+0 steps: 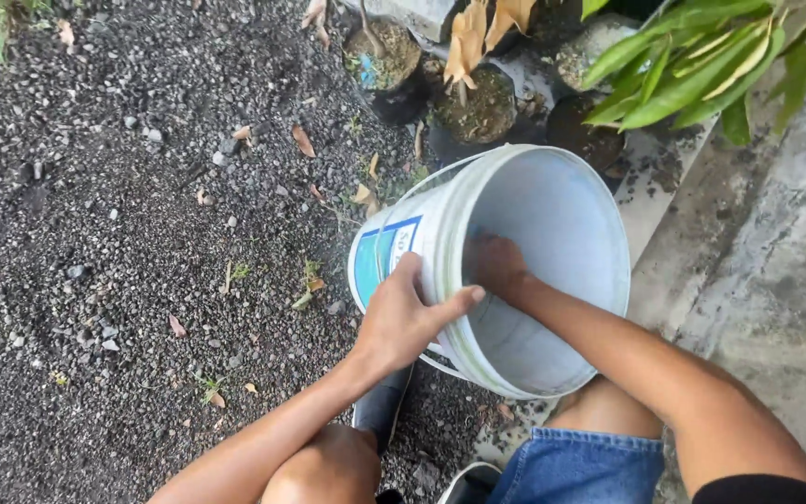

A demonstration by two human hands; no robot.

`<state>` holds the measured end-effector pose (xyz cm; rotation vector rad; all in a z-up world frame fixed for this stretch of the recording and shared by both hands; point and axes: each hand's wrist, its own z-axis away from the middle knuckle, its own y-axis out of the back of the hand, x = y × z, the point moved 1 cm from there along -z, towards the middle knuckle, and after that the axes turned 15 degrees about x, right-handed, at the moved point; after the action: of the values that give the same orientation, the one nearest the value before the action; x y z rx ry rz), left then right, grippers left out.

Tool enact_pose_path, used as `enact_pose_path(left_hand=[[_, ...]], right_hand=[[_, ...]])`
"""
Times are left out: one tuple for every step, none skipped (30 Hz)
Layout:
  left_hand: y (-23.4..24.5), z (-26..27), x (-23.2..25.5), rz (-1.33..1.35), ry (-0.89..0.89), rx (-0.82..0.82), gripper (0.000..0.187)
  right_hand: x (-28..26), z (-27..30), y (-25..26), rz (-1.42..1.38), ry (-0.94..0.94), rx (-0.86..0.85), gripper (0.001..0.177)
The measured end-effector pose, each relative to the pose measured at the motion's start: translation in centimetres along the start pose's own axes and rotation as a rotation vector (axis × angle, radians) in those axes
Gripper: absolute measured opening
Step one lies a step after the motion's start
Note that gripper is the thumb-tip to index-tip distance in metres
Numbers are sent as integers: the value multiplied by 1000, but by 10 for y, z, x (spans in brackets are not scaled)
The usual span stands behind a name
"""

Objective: The recorder uses a bucket and a small plastic bowl to water many small potted plants.

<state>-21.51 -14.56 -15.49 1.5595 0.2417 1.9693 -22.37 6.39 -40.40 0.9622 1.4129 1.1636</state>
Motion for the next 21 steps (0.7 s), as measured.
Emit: enact_pose_path(left_hand=[[1,0,-2,4,-3,9,66],[2,-2,-4,49,28,8,65],[2,-4,-5,95,60,7,64],[2,-3,-5,93,46,5,64],[3,-4,-5,107,57,13,63],[5,-4,-6,122,69,27,62],[5,-5,-8,120,56,31,62],[5,-5,-10,110,59,32,61],[4,-5,-13,101,61,33,60],[6,-5,-12,101,57,37,60],[7,-6,-11,102,60,42,59],[8,-6,-11,106,67,47,59],[8,-7,-12,109,67,50,59],[10,-8,-14,108,82,77,57],[12,-9,-16,107,96,105,55],[13,-12,-24,107,95,107,55],[15,-15,-32,114,111,146,52],[16,-19,-39,122,124,184,50],[18,-22,-47,124,121,186,50],[20,-26,-57,175,154,211,47],[22,-29,-66,227,186,236,45]], right_hand=[[5,2,-12,5,8,5,27],[12,4,-26,-8,-34,-77,28],[20,7,-39,-22,-78,-157,31],[17,6,-25,-18,-84,-145,31],[15,6,-13,-153,-222,-268,32],[11,4,-1,-290,-354,-390,33],[14,3,-2,-289,-353,-376,33],[16,7,-5,-444,-449,-513,27],[18,11,-8,-602,-540,-650,26],[21,10,-7,-600,-537,-645,26],[23,8,-7,-689,-540,-671,28],[25,9,-7,-776,-541,-701,32],[24,9,5,-773,-538,-702,32],[22,6,16,-826,-563,-676,30],[20,5,27,-878,-588,-651,28],[17,3,44,-877,-586,-650,28],[13,0,63,-930,-598,-611,26],[11,-2,82,-982,-610,-569,24],[9,-5,99,-980,-608,-567,24],[7,-7,117,-997,-616,-520,23],[6,-10,134,-1014,-623,-473,22]])
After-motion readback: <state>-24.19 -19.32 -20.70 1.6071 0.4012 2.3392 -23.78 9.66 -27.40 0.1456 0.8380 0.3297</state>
